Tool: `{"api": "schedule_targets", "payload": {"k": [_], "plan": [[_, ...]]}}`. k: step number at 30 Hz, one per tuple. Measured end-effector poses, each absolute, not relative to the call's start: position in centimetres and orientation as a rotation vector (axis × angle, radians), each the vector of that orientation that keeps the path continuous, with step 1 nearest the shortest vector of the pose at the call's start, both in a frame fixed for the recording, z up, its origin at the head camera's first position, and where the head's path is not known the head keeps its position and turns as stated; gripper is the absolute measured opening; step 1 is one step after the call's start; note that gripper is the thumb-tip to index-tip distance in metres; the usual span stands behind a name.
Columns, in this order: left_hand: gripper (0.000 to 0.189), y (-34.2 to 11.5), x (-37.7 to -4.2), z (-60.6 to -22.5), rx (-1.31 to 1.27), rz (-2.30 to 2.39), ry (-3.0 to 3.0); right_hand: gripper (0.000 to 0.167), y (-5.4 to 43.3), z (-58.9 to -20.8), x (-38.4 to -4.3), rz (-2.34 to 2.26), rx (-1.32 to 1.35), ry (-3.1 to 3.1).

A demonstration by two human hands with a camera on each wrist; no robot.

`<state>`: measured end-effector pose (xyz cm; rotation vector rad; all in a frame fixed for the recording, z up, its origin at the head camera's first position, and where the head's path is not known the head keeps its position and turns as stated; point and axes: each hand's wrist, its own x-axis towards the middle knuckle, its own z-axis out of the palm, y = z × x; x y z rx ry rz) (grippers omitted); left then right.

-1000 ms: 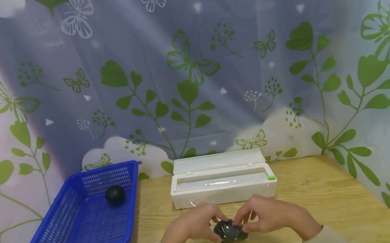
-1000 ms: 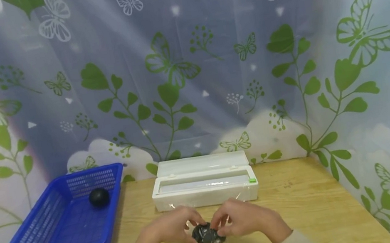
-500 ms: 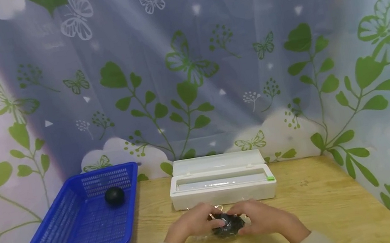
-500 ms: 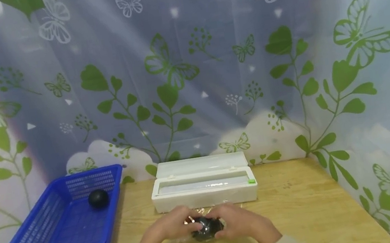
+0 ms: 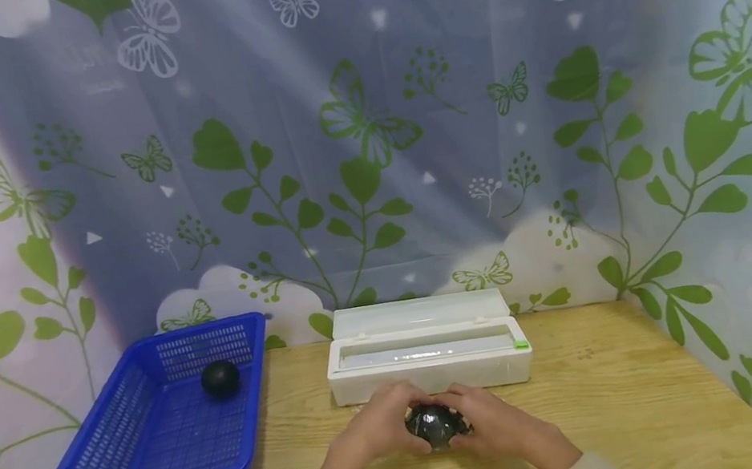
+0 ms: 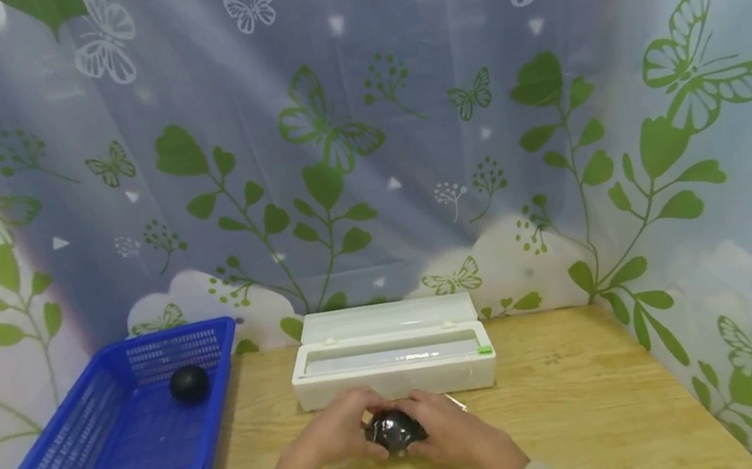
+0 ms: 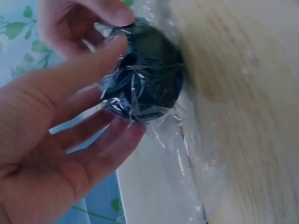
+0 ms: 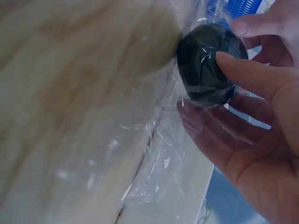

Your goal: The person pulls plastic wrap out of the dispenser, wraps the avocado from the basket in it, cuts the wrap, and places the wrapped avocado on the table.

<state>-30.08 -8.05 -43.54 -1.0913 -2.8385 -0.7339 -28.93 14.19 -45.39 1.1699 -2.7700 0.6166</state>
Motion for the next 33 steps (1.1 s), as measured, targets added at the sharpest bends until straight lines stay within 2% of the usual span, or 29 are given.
{"api": "schedule_targets", "payload": {"k": [2,8,12,18,22,26,29,33], "plan": [[0.051,-7.9,-29.9,-43.5,-1.08,-0.707,-2.854,0.051,14.4,-45.4,-29.1,0.664,1.198,-2.778],[0.032,-7.9,-29.5,-43.1,-1.14,-0.821,-2.982,0.04,15.2,-44.5,-29.0,0.987,1.253,-2.952],[0.024,-8.1,-29.5,-43.0,-1.199,-0.847,-3.041,0.033,15.4,-44.0,-28.7,1.046,1.27,-3.014],[0.022,-8.4,-29.6,-43.1,-1.224,-0.801,-3.086,0.045,15.1,-44.4,-28.6,0.932,1.296,-2.971],[0.027,-8.5,-29.6,-42.9,-1.198,-0.817,-3.053,0.04,14.9,-44.9,-28.7,0.913,1.295,-2.945],[0.021,-8.6,-29.5,-42.4,-1.187,-0.836,-2.932,0.03,14.7,-45.5,-29.0,1.015,1.337,-2.937],[0.012,-8.5,-29.4,-42.2,-1.231,-0.791,-2.879,0.034,14.6,-45.8,-29.1,1.092,1.352,-2.943],[0.019,-8.5,-29.4,-42.2,-1.257,-0.766,-2.893,0.041,14.5,-45.7,-28.9,1.114,1.324,-2.968]]}}
